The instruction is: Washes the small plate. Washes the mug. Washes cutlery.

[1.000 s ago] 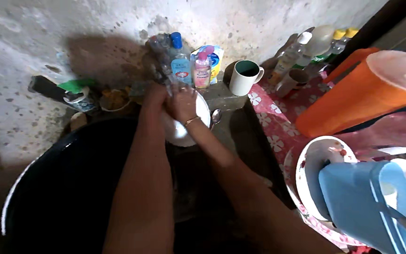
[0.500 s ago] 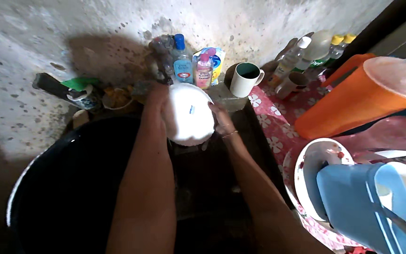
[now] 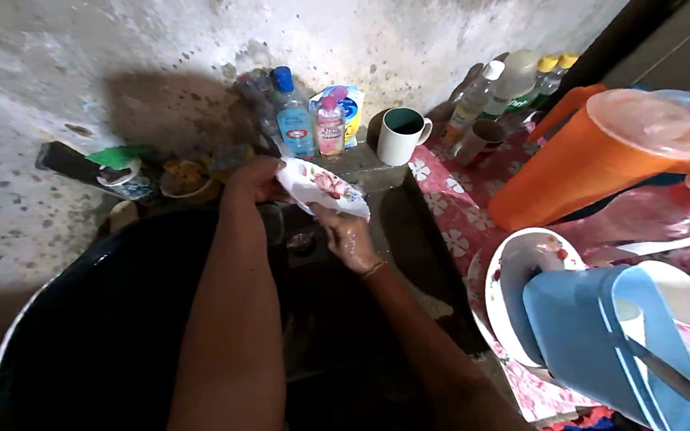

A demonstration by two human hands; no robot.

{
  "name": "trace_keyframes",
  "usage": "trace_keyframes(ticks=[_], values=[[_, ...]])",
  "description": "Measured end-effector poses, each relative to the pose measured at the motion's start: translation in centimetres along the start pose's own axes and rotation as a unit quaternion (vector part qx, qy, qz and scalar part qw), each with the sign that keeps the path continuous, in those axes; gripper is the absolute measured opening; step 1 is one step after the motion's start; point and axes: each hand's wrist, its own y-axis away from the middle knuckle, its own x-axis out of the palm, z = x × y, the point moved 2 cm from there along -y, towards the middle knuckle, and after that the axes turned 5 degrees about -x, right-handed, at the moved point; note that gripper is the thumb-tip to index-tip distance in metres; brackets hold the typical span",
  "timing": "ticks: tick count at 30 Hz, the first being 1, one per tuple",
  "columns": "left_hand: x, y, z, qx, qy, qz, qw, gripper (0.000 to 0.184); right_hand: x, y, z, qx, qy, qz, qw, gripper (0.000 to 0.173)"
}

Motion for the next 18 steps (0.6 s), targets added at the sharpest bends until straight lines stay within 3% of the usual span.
trace_keyframes(ticks=[4,7,9,13,16,18], values=[[-0.7,-0.7,0.3,0.060,-0.056,-0.097,0.992,0.040,3.0,0.6,0.6,-0.016,-0.054,0.079,0.995,0.039],[-1.2,-0.8,-0.3,0.107,-0.159,-0.152,0.970,0.046,4.4,0.7,-0.7,0.026,-0.148,0.189,0.971,0.042],[-1.4,-1.0,-0.4,0.128,-0.200,-0.175,0.955,0.046,4.6,0.6,-3.2,0.089,-0.112,0.205,0.968,0.043],[-1.0,-1.1,-0.4,0.152,-0.205,-0.137,0.957,0.045,5.0,-2.6,-7.5,0.252,0.088,0.203,0.942,0.071],[-0.6,-0.4,-0.6,0.148,-0.216,-0.106,0.959,0.047,7.3,-5.9,-6.6,0.233,0.132,0.139,0.953,0.082],[-0.6,-0.4,-0.6,0.145,-0.226,-0.094,0.959,0.049,8.1,-7.1,-4.0,0.172,0.052,0.152,0.972,0.074]])
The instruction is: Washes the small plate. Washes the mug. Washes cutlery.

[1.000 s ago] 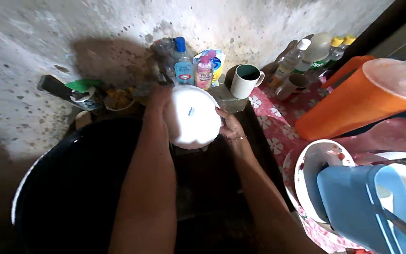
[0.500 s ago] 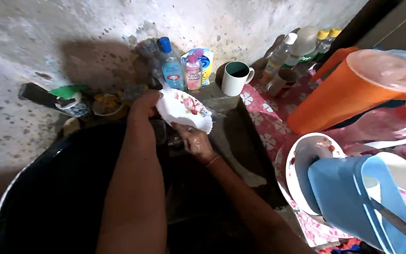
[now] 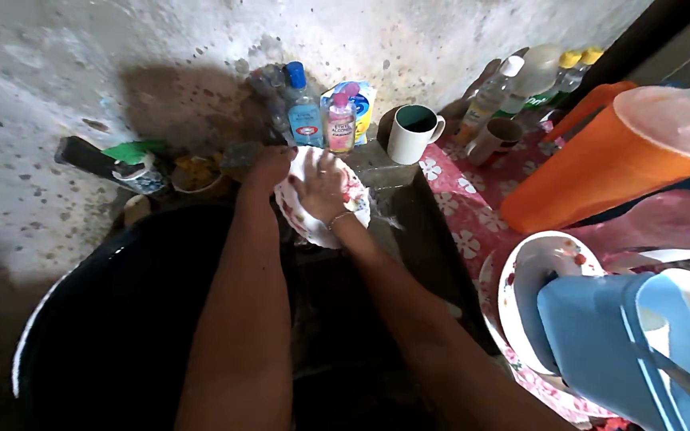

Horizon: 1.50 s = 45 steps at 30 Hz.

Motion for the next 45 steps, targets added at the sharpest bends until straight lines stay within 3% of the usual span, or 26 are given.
trace_keyframes(ticks=[3,5,7,9,10,12,14,17,20,22,27,34,45], values=[[-0.2,-0.1,0.3,0.001,0.012,-0.027,1.000,0.048,-1.0,2.2,3.3,-0.121,-0.192,0.076,0.971,0.059],[-0.4,-0.6,0.7,0.003,0.001,-0.050,0.999,0.046,-1.7,4.7,3.4,-0.175,-0.226,0.142,0.948,0.061],[-0.5,-1.1,1.0,0.006,-0.012,-0.071,0.997,0.045,-2.5,6.4,1.8,-0.174,-0.217,0.208,0.938,0.058],[-0.5,-1.0,0.9,-0.005,-0.007,-0.070,0.998,0.046,-4.3,7.2,-0.9,-0.094,-0.181,0.180,0.962,0.040],[-0.5,-0.9,0.7,-0.008,-0.002,-0.066,0.998,0.046,-5.6,7.3,-2.2,-0.037,-0.150,0.124,0.980,0.033],[-0.5,-0.8,0.6,-0.010,0.010,-0.068,0.998,0.046,-8.4,6.3,-4.1,0.042,-0.068,-0.016,0.997,0.032],[-0.6,-0.8,0.6,-0.009,0.018,-0.067,0.998,0.045,-10.8,2.7,-6.2,0.100,-0.005,-0.107,0.989,0.042],[-0.7,-0.6,0.6,-0.014,0.025,-0.069,0.997,0.045,-13.7,-1.2,-9.3,0.177,0.065,-0.110,0.976,0.059],[-0.7,-0.9,0.9,-0.005,0.042,-0.079,0.996,0.045,-14.8,-2.7,-11.7,0.220,0.123,-0.070,0.965,0.046],[-0.6,-0.9,0.8,-0.004,0.064,-0.084,0.994,0.044,-15.2,-2.8,-11.9,0.223,0.126,-0.066,0.964,0.036],[-0.7,-1.1,0.7,-0.009,0.049,-0.081,0.995,0.045,-15.0,-0.9,-10.1,0.215,0.106,-0.087,0.967,0.032],[-0.8,-1.0,0.7,-0.016,0.116,-0.076,0.990,0.046,-13.1,4.5,-7.4,0.167,0.102,-0.087,0.977,0.027],[-0.8,-0.1,0.7,-0.018,0.183,-0.076,0.980,0.047,-9.5,8.4,-6.8,0.091,0.085,0.027,0.992,0.022]])
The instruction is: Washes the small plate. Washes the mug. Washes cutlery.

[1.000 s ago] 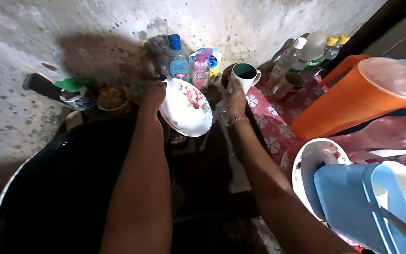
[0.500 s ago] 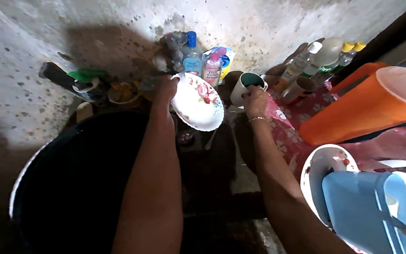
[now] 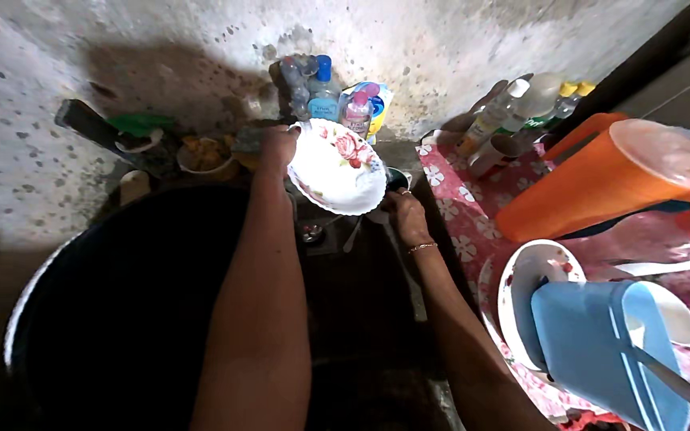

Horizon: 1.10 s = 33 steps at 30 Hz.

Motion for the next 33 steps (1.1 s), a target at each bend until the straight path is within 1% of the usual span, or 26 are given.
trace_keyframes(ticks=[6,11,15,24,27,30,33], values=[[0.1,0.0,0.0,0.004,-0.002,-0.002,1.000,0.045,1.7,0.6,0.5,-0.025,-0.001,0.011,1.000,0.018],[0.0,-0.1,-0.1,0.006,-0.039,0.006,0.999,0.045,2.6,1.2,0.5,-0.014,-0.009,0.008,1.000,0.021],[-0.1,0.2,-0.1,0.001,-0.047,0.009,0.999,0.047,2.7,1.4,0.7,-0.016,-0.020,-0.003,1.000,0.021],[0.0,0.6,0.2,0.001,-0.071,-0.008,0.997,0.049,3.2,1.9,1.1,0.021,-0.016,0.026,0.999,0.025],[0.0,0.9,0.0,-0.012,-0.083,-0.012,0.996,0.050,3.2,2.0,1.0,0.039,-0.010,0.045,0.998,0.027],[0.0,1.4,0.0,-0.011,-0.084,-0.016,0.996,0.050,2.6,1.8,1.2,0.050,0.016,0.085,0.995,0.029],[0.1,2.9,0.2,-0.032,-0.090,-0.022,0.995,0.059,1.8,1.5,1.2,0.048,0.053,0.126,0.989,0.031]])
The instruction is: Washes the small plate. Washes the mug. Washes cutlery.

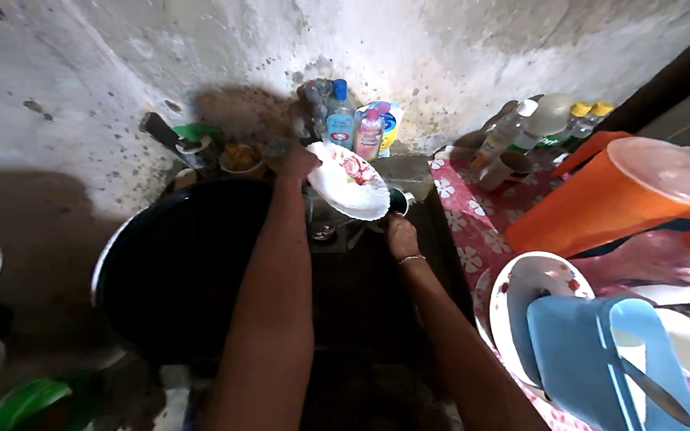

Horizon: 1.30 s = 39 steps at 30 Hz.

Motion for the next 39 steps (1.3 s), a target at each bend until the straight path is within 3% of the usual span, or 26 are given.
trace_keyframes(ticks=[4,10,15,19,24,28,34,39], values=[[-0.7,3.4,-0.7,-0.005,-0.073,0.018,0.997,0.055,-0.8,1.0,0.8,0.016,0.039,0.016,0.999,0.036],[-3.3,7.5,-5.2,0.109,-0.159,0.006,0.981,0.046,-0.8,1.2,1.3,-0.033,0.025,-0.004,0.999,0.036],[-7.9,12.8,-8.9,0.241,-0.222,-0.089,0.940,0.052,-0.7,1.1,1.0,-0.035,0.036,0.007,0.999,0.033],[-12.6,15.0,-7.8,0.310,-0.268,-0.257,0.875,0.044,-0.7,1.0,0.8,-0.035,0.014,0.008,0.999,0.033],[-18.3,15.2,-3.4,0.165,-0.354,-0.309,0.867,0.052,-0.8,1.0,0.9,-0.025,0.006,0.013,1.000,0.034],[-20.6,13.9,3.1,0.063,-0.356,-0.331,0.872,0.042,-0.8,1.0,0.9,-0.019,0.004,0.014,1.000,0.034],[-20.9,12.2,12.3,-0.074,-0.337,-0.288,0.893,0.047,-0.6,1.0,1.0,-0.007,0.003,0.013,1.000,0.032],[-20.2,11.8,15.0,-0.109,-0.334,-0.257,0.900,0.037,-0.3,0.9,0.9,0.001,-0.008,0.010,1.000,0.031]])
